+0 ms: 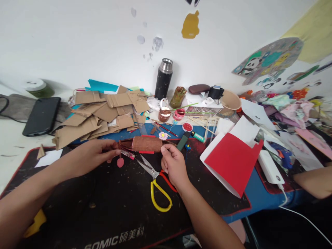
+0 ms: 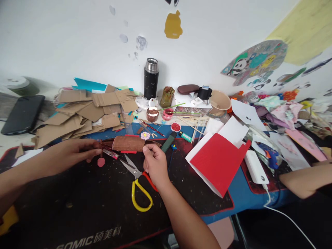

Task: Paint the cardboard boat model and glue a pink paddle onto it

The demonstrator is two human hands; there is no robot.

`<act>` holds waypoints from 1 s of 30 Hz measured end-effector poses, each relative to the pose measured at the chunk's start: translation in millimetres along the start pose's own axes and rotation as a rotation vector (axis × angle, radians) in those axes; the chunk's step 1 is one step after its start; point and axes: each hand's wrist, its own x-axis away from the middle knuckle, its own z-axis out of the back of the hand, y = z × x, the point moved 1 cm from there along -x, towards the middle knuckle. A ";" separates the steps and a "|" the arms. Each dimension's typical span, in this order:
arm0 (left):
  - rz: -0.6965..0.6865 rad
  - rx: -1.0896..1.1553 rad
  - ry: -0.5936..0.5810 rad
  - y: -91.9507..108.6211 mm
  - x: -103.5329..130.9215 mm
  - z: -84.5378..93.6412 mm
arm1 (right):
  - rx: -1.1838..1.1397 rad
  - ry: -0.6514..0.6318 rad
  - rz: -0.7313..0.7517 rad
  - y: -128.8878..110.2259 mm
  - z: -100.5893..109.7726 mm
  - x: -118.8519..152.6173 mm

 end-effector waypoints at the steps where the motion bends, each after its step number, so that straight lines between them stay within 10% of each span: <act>1: 0.000 0.007 -0.002 0.0 -0.1 -0.2 | -0.003 -0.001 0.000 0.0 -0.1 -0.1; 30: 0.058 0.001 0.154 6.4 0.9 22.5 | -0.002 -0.007 -0.001 -0.5 -0.5 -0.8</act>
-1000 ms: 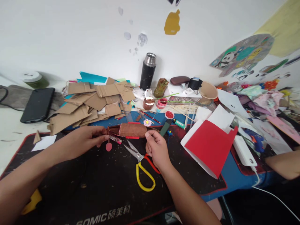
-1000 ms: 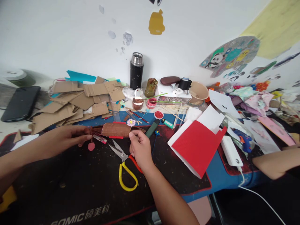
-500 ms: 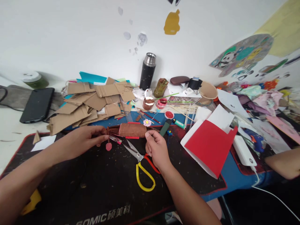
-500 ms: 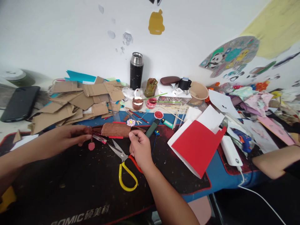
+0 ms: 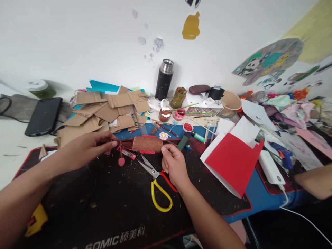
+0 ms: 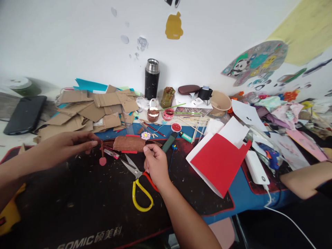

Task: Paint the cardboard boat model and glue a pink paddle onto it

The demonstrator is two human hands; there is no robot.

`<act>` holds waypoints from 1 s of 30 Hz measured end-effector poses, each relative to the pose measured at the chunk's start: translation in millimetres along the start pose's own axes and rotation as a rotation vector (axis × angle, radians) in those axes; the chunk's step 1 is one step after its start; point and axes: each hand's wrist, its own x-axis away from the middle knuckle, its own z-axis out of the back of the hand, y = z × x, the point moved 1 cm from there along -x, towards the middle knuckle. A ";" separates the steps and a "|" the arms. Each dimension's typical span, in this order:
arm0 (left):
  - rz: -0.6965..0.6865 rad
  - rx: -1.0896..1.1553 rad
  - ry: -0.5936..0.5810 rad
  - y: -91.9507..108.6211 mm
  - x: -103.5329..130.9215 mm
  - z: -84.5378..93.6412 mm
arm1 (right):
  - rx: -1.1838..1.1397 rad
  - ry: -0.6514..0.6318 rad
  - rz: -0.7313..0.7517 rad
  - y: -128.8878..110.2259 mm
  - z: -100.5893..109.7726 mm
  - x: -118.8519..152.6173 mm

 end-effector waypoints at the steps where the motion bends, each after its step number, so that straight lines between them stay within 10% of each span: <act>1: -0.008 0.004 0.003 0.8 -1.4 -1.0 | 0.002 0.002 0.001 0.0 0.0 0.0; 30: 0.014 -0.002 0.050 16.5 -6.6 -6.0 | -0.002 -0.011 -0.012 -0.1 0.4 0.6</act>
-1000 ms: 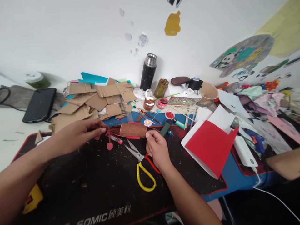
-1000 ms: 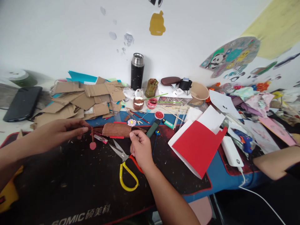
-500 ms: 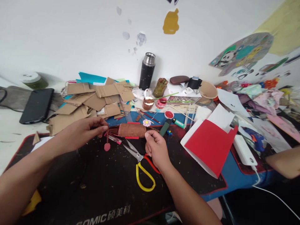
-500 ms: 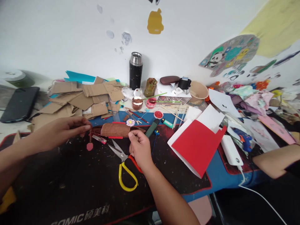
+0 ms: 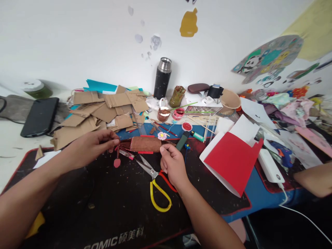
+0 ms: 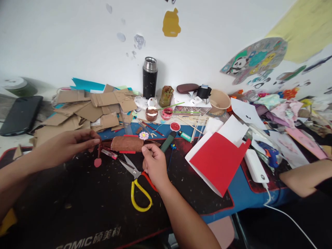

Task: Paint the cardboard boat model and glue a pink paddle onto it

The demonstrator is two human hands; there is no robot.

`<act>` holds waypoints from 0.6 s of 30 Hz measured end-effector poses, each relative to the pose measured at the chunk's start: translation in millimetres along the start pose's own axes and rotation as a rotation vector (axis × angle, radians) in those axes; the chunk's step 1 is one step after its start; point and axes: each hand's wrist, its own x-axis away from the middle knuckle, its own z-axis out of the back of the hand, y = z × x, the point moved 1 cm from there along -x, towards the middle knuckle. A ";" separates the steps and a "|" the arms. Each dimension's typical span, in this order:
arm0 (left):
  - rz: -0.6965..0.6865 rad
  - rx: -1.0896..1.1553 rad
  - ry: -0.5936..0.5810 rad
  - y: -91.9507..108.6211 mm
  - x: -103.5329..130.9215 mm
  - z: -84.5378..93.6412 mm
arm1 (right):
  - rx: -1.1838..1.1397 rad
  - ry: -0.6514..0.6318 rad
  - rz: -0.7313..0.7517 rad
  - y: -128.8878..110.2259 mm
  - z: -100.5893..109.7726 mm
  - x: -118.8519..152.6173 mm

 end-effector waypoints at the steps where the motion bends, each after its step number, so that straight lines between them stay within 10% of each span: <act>1: 0.001 -0.003 -0.002 0.1 0.0 0.0 | 0.000 0.002 0.000 -0.1 0.0 0.3; 18: -0.026 0.041 0.010 -6.2 2.2 -0.6 | -0.005 0.006 0.008 1.0 0.0 -0.1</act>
